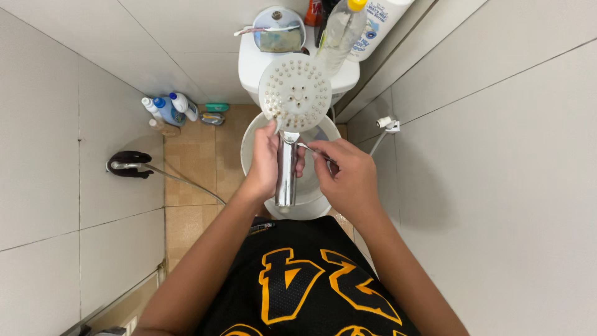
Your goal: The person uses a small metal tool to clean the nozzles of a handheld shower head. They repeatedly dip the shower head into a bucket of water and scrub the nozzles with the tool.
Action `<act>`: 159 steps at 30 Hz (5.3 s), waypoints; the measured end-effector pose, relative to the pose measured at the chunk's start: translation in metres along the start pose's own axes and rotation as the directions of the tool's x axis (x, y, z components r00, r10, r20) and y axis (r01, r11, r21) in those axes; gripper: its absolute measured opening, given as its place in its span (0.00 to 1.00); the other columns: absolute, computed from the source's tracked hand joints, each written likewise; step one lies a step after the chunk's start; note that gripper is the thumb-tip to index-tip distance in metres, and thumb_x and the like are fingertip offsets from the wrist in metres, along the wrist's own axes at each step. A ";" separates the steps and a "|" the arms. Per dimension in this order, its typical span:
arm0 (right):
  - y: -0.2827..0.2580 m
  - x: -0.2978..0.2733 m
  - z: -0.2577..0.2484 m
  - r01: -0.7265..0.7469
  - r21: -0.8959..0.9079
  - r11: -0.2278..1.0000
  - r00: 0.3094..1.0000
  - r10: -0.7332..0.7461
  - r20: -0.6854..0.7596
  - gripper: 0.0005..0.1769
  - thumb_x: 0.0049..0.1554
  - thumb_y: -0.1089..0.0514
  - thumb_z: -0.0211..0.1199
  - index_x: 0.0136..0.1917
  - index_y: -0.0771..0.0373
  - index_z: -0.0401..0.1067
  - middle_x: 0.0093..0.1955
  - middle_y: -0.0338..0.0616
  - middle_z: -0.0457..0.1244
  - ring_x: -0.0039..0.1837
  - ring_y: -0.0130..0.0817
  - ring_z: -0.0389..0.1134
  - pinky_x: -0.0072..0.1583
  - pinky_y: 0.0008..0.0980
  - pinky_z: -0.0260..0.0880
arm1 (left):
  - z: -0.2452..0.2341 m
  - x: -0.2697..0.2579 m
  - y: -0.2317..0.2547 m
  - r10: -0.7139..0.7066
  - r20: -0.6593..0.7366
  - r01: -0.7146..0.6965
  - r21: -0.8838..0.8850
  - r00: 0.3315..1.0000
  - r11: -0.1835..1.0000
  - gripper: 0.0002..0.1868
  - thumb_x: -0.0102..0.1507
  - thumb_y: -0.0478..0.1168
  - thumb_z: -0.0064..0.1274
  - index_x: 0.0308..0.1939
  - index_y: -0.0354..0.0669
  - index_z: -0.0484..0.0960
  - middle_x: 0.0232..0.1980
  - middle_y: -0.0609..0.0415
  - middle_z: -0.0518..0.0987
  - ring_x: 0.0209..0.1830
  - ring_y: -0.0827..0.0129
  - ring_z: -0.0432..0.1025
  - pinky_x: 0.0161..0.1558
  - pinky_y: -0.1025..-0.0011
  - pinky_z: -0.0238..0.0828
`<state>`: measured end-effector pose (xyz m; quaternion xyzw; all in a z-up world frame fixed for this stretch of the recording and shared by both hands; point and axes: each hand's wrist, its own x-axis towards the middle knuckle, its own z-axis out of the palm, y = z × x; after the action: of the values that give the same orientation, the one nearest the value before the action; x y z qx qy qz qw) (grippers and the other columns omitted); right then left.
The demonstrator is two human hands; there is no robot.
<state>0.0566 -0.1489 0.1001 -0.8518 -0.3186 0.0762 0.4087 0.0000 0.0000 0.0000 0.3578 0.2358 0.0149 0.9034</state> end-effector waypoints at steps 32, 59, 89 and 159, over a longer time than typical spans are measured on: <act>-0.011 -0.006 -0.004 0.313 -0.223 0.923 0.926 -0.349 -0.145 0.09 0.52 0.71 0.66 0.44 0.60 0.79 0.38 0.38 0.62 0.41 0.37 0.68 0.41 0.36 0.66 | 0.032 -0.020 0.004 0.083 0.058 -0.076 -0.107 0.995 0.991 0.31 0.70 0.63 0.26 0.41 0.39 0.73 0.30 0.56 0.71 0.21 0.70 0.63 0.24 0.70 0.60; -0.012 0.017 -0.019 0.271 -0.199 0.942 0.951 -0.294 -0.096 0.07 0.52 0.66 0.67 0.43 0.56 0.79 0.38 0.37 0.63 0.39 0.39 0.68 0.39 0.36 0.65 | 0.037 -0.010 0.015 0.074 0.077 -0.067 -0.083 0.994 0.994 0.30 0.69 0.62 0.28 0.38 0.38 0.72 0.26 0.55 0.67 0.18 0.72 0.59 0.24 0.69 0.60; -0.012 0.027 0.011 0.225 -0.197 0.954 0.948 -0.261 -0.182 0.05 0.52 0.64 0.65 0.42 0.58 0.78 0.41 0.39 0.63 0.41 0.42 0.69 0.41 0.39 0.65 | 0.029 0.018 0.000 0.175 -0.081 -0.182 -0.087 0.981 0.979 0.26 0.72 0.59 0.29 0.38 0.42 0.73 0.28 0.57 0.71 0.24 0.72 0.65 0.28 0.72 0.63; -0.003 0.031 0.024 0.162 -0.119 0.980 0.986 -0.166 -0.023 0.07 0.45 0.65 0.63 0.39 0.56 0.76 0.38 0.42 0.62 0.44 0.46 0.68 0.41 0.45 0.63 | 0.012 0.027 -0.010 0.133 -0.265 -0.130 0.029 0.955 0.991 0.31 0.71 0.60 0.22 0.31 0.42 0.72 0.22 0.54 0.68 0.19 0.68 0.61 0.23 0.69 0.57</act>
<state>0.0699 -0.1130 0.0906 -0.8462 -0.3848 0.0092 0.3684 0.0282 -0.0100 -0.0102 0.3728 0.3309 0.1215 0.8584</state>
